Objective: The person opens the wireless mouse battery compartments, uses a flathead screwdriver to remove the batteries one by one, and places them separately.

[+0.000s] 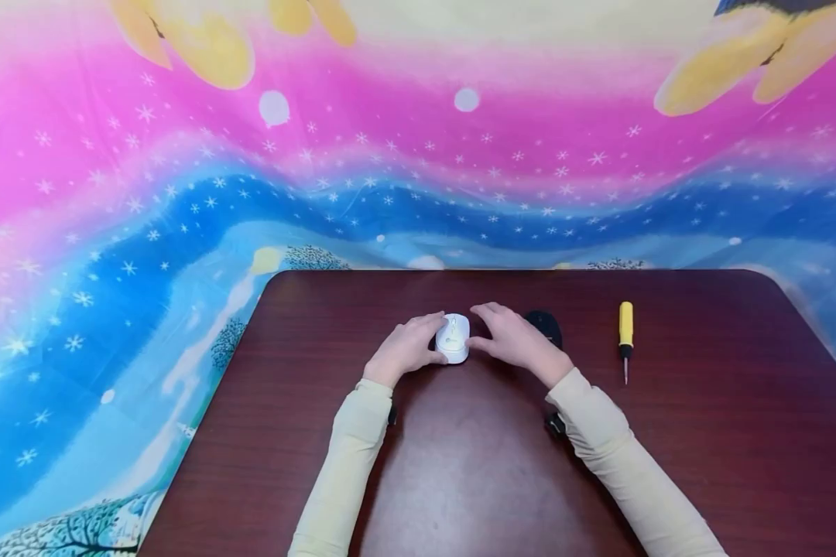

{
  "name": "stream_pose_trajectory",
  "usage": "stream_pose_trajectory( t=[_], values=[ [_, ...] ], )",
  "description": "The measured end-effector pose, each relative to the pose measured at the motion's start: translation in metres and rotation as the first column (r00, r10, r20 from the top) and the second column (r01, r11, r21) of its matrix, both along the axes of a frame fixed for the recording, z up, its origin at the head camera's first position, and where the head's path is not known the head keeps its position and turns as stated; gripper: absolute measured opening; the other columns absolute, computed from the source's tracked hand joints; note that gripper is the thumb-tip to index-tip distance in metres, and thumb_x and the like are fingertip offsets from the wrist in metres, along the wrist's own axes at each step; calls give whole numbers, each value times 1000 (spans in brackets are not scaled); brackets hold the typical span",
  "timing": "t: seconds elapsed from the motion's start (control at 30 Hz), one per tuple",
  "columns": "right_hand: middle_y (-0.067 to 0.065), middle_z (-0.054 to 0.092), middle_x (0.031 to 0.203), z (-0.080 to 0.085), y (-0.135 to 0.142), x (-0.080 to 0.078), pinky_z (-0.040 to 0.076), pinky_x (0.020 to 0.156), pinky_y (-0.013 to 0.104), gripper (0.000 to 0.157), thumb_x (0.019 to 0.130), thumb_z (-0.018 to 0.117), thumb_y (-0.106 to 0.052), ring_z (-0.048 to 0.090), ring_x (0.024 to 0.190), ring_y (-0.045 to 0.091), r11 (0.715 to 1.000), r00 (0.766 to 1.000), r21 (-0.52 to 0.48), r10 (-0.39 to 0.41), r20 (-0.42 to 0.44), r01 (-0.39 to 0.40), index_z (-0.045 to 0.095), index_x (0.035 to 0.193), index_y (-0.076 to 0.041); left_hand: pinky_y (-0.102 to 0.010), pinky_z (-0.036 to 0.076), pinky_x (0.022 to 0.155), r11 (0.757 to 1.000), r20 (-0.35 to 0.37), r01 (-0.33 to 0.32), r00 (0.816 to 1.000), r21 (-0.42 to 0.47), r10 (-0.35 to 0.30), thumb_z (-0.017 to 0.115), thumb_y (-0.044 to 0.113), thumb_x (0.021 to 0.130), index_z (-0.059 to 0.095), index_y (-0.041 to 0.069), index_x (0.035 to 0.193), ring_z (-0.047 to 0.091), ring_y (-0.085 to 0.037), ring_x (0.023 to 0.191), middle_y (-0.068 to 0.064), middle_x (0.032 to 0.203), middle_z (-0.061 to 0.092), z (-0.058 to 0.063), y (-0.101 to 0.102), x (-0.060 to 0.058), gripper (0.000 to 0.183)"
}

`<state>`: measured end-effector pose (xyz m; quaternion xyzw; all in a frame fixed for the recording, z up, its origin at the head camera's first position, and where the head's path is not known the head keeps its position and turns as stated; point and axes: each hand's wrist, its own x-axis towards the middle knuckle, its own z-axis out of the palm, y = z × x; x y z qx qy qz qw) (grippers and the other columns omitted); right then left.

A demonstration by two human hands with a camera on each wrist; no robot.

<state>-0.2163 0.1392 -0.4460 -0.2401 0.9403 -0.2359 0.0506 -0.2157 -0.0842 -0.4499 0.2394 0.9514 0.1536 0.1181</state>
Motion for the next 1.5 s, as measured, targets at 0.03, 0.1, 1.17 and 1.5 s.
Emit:
stream_pose_trajectory(
  t=[0.03,0.1,1.17,1.5],
  values=[
    [28,55,142,-3,-2,1,47,105,54,65,97,76,-30,54,131,41,1000,1000,4,7,2,-7,52,145,7,-60,37,113,1000,3,2,1000,-5,-2,80,30,94,48,10,155,41,-28,146,-6,162,42,0,1,0,71],
    [27,56,141,-7,-6,1,47,105,53,64,97,76,-29,55,131,40,1000,1000,11,20,7,-20,53,144,7,-58,38,113,1000,5,4,1000,-14,-4,80,30,93,48,10,155,42,-28,146,-6,162,43,-1,2,1,73],
    [38,37,154,-22,-32,14,48,101,60,85,93,80,-30,44,139,49,985,997,161,69,-34,-63,36,150,15,-58,37,113,999,31,-30,999,-22,31,79,22,94,35,9,161,40,-32,146,-5,168,32,-7,3,5,81],
    [36,44,149,-17,-21,10,44,107,57,77,97,76,-30,46,137,49,988,992,92,125,-33,-121,42,147,15,-58,37,114,997,69,-18,998,68,13,73,24,99,37,10,161,40,-29,147,-6,167,33,-4,0,7,73]
  ],
)
